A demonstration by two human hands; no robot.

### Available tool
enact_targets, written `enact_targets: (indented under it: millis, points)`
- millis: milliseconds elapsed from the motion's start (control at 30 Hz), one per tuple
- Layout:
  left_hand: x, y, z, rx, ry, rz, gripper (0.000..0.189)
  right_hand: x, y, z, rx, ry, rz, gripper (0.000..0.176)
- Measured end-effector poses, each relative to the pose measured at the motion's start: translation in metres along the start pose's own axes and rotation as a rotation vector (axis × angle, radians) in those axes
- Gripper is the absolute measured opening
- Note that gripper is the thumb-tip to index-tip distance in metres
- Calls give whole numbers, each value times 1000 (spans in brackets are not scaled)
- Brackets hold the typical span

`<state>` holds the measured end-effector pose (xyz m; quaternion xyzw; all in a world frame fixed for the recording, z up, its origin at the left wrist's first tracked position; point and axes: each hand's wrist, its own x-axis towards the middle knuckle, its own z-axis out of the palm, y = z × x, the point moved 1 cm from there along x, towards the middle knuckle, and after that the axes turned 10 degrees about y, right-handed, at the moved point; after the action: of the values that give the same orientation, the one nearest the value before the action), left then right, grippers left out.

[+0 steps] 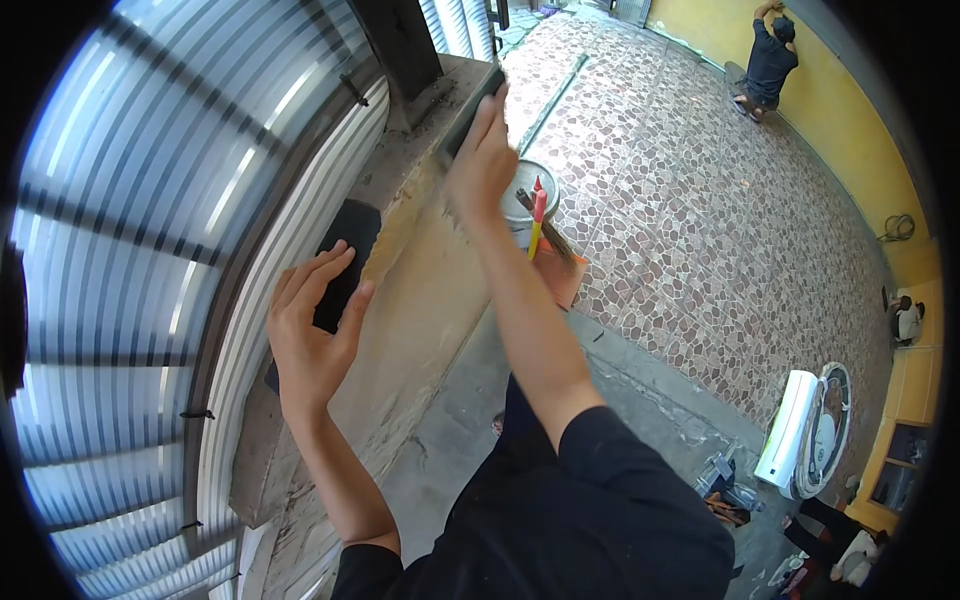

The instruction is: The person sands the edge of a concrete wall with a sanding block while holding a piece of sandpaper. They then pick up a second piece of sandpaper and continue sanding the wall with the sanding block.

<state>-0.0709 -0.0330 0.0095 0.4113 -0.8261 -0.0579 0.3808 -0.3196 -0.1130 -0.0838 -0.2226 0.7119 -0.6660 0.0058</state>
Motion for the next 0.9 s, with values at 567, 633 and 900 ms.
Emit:
enact_targets:
  millis: [567, 633, 900]
  points:
    - [2, 0, 0, -29, 13, 0, 34, -33, 8, 6, 138, 88, -190, 58]
    - [3, 0, -1, -34, 11, -1, 33, -15, -5, 4, 191, 54, -56, 60]
    - [3, 2, 0, -24, 14, 8, 33, -172, 11, -29, 182, -23, -296, 59]
